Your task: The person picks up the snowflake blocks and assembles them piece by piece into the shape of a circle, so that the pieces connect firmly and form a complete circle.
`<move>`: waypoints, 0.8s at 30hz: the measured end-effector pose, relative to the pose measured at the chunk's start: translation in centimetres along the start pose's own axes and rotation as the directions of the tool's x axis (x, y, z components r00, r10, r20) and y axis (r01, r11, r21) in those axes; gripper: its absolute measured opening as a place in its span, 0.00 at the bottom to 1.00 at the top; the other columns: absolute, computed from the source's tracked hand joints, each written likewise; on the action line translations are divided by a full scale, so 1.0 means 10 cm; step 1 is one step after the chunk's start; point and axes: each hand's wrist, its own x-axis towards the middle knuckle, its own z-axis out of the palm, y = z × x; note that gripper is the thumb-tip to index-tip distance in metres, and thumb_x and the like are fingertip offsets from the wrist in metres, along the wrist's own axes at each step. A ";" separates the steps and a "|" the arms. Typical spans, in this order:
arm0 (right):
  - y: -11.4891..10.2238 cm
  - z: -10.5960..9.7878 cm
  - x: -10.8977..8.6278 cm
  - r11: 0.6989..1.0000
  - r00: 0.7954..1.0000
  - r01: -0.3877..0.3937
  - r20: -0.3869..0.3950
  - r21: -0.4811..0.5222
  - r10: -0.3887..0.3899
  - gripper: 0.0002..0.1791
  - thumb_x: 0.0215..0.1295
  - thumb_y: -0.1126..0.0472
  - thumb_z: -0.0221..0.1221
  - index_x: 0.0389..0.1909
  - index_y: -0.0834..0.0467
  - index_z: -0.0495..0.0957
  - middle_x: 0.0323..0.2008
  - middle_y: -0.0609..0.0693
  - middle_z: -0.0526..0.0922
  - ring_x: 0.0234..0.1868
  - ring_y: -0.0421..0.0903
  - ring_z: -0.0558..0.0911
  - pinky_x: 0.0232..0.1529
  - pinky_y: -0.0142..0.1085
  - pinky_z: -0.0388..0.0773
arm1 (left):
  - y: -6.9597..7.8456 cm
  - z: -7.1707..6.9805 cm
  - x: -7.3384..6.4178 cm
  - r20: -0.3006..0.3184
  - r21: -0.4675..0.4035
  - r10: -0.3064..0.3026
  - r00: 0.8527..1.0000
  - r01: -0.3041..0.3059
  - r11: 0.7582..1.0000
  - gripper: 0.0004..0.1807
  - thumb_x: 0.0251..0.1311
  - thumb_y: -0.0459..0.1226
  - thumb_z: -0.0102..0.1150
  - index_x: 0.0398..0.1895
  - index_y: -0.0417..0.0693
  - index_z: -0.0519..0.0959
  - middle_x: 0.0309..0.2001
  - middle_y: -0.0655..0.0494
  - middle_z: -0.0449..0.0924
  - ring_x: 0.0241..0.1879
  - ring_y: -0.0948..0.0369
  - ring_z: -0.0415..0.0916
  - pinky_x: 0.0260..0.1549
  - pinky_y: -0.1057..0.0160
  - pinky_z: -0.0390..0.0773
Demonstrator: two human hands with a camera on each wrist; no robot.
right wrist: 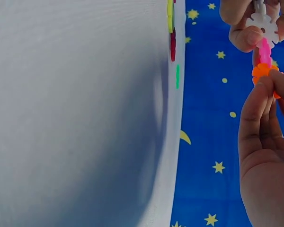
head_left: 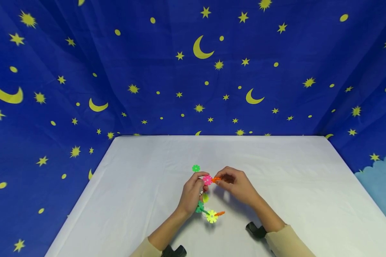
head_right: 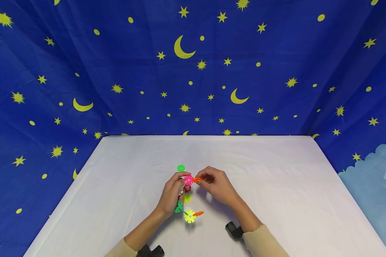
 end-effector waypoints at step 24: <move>-0.38 0.06 -0.04 0.990 0.990 0.128 -0.055 -0.061 -0.132 0.09 0.53 0.77 0.65 0.34 0.63 0.84 0.30 0.53 0.80 0.31 0.50 0.82 0.35 0.38 0.82 | -0.15 0.02 0.04 0.025 0.040 0.019 0.999 -0.020 0.999 0.16 0.69 0.29 0.39 0.51 0.42 0.77 0.29 0.35 0.73 0.14 0.66 0.59 0.12 0.72 0.62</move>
